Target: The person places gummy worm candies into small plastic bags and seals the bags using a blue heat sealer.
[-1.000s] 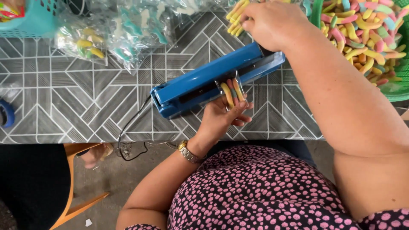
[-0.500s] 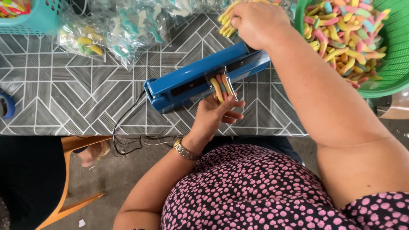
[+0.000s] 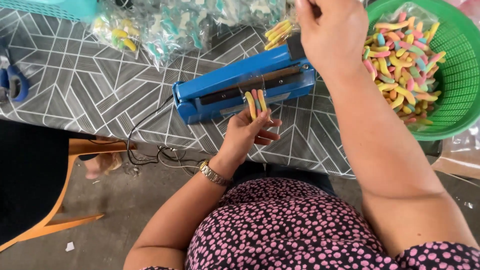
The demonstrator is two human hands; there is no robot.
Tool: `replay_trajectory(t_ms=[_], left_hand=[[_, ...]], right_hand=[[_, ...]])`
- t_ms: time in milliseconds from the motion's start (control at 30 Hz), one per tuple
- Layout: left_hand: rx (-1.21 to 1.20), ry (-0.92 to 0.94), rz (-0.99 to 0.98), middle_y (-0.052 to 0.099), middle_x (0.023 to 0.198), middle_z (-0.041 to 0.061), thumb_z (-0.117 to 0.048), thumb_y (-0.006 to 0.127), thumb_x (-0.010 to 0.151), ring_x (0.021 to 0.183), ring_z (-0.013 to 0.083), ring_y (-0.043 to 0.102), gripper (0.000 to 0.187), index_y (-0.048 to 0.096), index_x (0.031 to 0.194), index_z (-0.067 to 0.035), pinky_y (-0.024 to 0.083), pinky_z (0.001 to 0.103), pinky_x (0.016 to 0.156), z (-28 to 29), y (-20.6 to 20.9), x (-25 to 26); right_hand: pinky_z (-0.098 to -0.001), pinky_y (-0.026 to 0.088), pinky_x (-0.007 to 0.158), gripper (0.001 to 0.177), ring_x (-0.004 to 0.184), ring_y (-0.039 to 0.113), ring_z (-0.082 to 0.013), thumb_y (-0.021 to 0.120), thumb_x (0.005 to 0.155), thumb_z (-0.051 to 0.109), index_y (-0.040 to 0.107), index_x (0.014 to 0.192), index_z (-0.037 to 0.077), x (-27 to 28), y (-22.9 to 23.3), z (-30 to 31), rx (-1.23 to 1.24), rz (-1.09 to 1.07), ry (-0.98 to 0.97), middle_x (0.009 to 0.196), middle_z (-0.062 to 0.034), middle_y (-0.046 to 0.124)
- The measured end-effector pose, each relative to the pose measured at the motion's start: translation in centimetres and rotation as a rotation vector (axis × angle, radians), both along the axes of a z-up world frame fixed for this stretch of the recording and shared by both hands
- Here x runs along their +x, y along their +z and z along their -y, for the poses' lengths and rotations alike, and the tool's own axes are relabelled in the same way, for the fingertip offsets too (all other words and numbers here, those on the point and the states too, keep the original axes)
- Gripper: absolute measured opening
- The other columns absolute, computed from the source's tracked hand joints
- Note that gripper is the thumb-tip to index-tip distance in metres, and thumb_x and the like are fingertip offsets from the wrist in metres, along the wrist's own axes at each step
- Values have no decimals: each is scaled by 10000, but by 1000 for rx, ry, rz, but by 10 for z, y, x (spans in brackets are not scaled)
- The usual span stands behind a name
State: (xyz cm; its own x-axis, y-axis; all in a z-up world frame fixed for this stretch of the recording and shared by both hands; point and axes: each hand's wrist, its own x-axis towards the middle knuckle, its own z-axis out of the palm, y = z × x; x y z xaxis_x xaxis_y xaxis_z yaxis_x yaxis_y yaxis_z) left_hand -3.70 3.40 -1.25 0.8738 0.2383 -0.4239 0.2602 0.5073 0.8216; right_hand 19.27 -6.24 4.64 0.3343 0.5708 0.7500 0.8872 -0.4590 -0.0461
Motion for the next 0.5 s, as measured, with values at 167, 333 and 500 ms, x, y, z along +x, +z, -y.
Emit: replay_trajectory(t_ms=[167,333,500], left_hand=[[-19,40,-50,786,1036,197,-258,605,997,717,275,766,279,602,1182,-49,623,290,593,5,1,-1],[15,94,3,781,1019,234,-291,644,989,734,325,776,348,583,1180,-7,629,336,588,12,-4,-2],[37,156,40,776,983,252,-305,608,1030,750,368,787,318,591,1105,3,639,383,586,18,-11,-2]], right_hand=[[-466,623,940,422,1273,686,-409,375,1229,614,318,1577,381,-45,-4,45,461,-751,431,1559,-116,397],[-426,618,849,314,872,700,-308,544,1058,336,544,1175,44,-70,-44,50,431,-801,306,934,-129,600],[-371,585,598,255,618,699,-234,607,1044,144,740,1252,208,-105,-51,40,-106,-261,124,733,-38,720]])
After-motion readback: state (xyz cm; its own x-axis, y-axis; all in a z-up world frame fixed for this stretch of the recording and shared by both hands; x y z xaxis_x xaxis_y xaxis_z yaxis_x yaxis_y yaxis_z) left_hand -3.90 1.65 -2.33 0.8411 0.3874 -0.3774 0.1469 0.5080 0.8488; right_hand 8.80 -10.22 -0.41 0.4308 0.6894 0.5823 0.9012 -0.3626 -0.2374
